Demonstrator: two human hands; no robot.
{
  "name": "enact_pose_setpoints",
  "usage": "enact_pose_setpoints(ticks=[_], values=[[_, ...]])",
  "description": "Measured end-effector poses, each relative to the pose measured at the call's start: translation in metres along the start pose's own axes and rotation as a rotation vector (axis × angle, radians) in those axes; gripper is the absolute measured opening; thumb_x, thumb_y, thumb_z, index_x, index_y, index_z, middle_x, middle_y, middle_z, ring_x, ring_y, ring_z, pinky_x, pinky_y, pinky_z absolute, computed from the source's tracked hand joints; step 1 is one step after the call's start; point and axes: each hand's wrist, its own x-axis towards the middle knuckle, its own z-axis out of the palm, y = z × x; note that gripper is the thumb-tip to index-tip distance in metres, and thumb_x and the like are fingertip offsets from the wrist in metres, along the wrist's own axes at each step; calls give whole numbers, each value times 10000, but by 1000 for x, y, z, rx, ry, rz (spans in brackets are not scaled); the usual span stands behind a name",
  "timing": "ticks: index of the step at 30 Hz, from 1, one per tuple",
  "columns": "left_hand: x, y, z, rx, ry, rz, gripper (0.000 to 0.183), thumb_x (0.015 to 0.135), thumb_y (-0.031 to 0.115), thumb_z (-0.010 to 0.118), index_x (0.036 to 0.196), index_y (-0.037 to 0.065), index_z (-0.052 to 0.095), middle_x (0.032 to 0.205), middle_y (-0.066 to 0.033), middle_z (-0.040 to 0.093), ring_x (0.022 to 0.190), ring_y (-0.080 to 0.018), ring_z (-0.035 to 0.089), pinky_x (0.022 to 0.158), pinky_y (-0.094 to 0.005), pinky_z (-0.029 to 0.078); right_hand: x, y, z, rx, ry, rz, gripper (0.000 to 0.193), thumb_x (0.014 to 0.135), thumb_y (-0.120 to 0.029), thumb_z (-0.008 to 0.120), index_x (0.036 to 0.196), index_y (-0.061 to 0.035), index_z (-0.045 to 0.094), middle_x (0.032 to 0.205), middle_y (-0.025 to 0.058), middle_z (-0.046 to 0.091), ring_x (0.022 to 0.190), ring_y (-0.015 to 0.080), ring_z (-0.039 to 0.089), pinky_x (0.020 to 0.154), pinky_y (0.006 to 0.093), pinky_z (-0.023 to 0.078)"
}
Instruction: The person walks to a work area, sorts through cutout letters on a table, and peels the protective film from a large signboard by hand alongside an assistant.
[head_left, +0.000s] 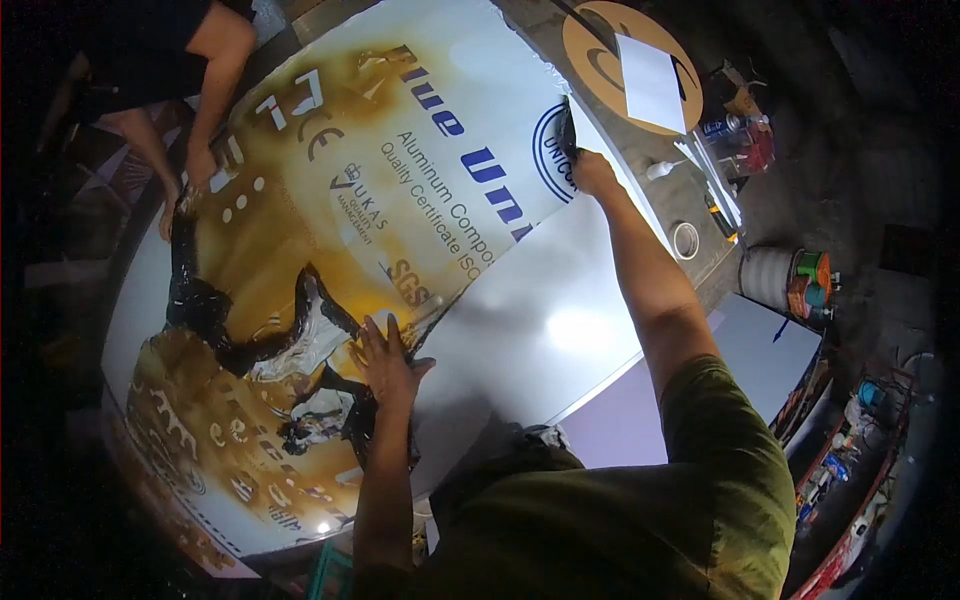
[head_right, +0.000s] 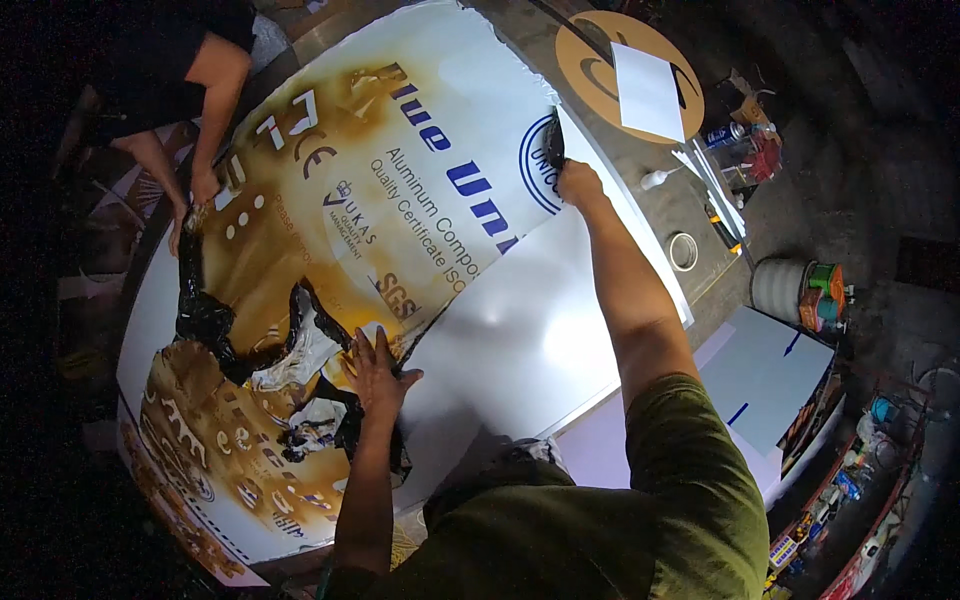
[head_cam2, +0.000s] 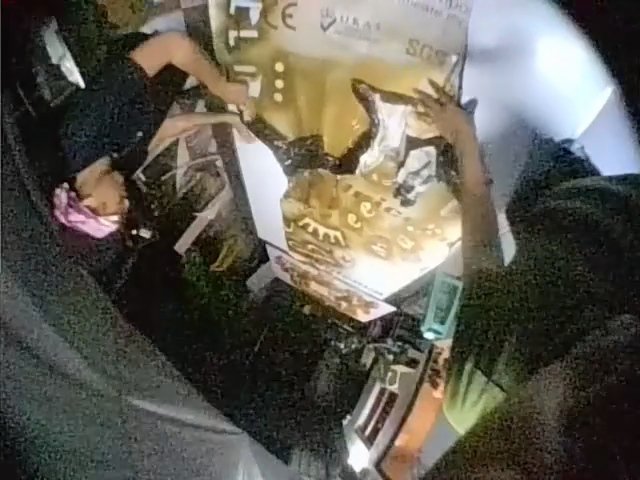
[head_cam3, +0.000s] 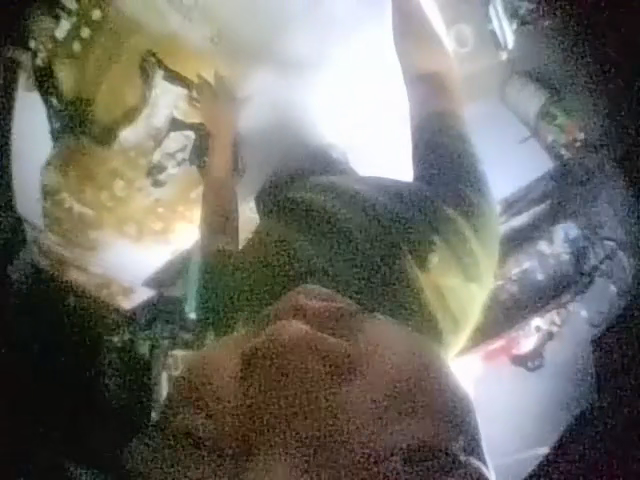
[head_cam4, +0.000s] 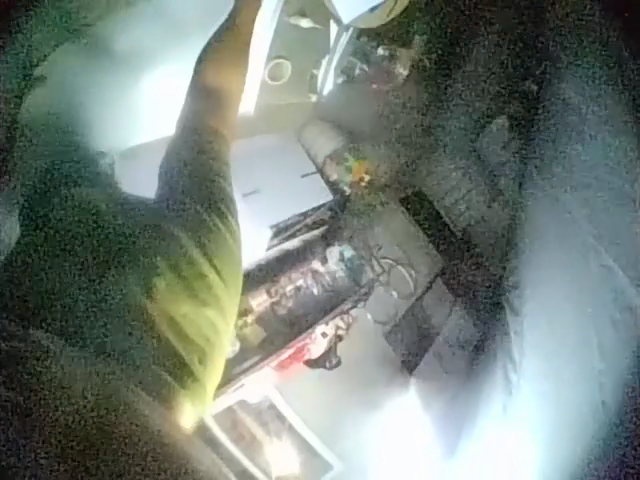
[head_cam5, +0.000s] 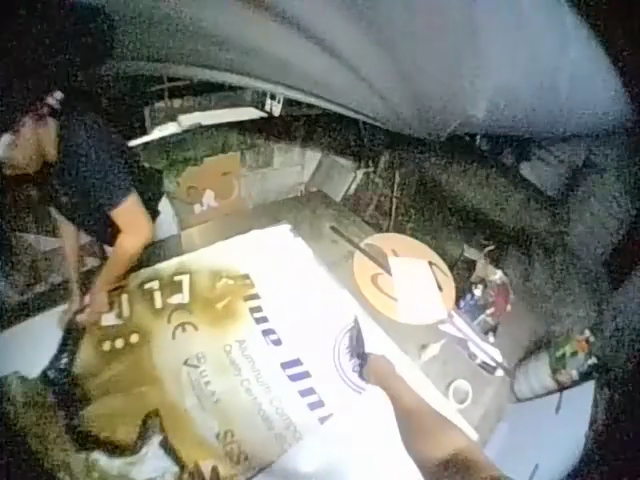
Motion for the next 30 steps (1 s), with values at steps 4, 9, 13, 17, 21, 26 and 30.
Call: enact_pose_setpoints(ticks=[4,9,13,17,21,26,30], values=[[0,2,5,-74,71,36,1103,559,428,841,1454,124,272,1507,-242,161,1367,-416,226,1101,-560,129,1,-10,2,-62,-12,-41,290,877,-196,454,1039,-25,623,976,242,649,935,384,628,829,436,503],[3,-1,5,-78,110,83,1070,542,387,858,1427,108,324,1487,-250,196,1344,-439,247,1096,-534,181,-6,-22,9,168,168,-196,266,876,-224,513,947,13,609,919,275,627,879,431,612,777,439,491],[2,-4,5,-102,105,70,1066,535,368,865,1422,106,334,1481,-251,208,1336,-439,259,1095,-534,188,-23,-61,7,305,109,-199,223,863,-193,514,923,-5,616,811,268,625,803,430,623,713,456,492],[3,2,3,-76,103,63,1062,540,389,857,1422,113,335,1480,-251,213,1334,-434,269,1101,-534,175,-48,-97,5,265,76,-367,261,877,-250,502,929,-30,632,858,262,631,831,415,618,750,471,493],[1,3,4,-38,99,60,1109,549,417,853,1459,167,269,1509,-223,180,1354,-409,251,1083,-557,175,-52,-116,-14,110,17,-260,354,889,-356,522,946,-31,651,852,224,651,850,391,630,761,452,502],[-1,3,0,-28,67,-3,1112,542,439,850,1455,170,275,1510,-220,180,1364,-394,245,1082,-575,147,-31,-90,-50,-76,337,57,724,780,-581,629,1092,62,519,1192,229,532,1064,413,557,839,431,500],[2,6,-2,-7,51,17,1111,540,488,831,1453,173,283,1503,-222,201,1364,-384,267,1098,-574,132,18,-44,-76,37,327,152,803,762,-608,640,1180,48,437,1190,243,543,1063,391,580,877,449,479]])
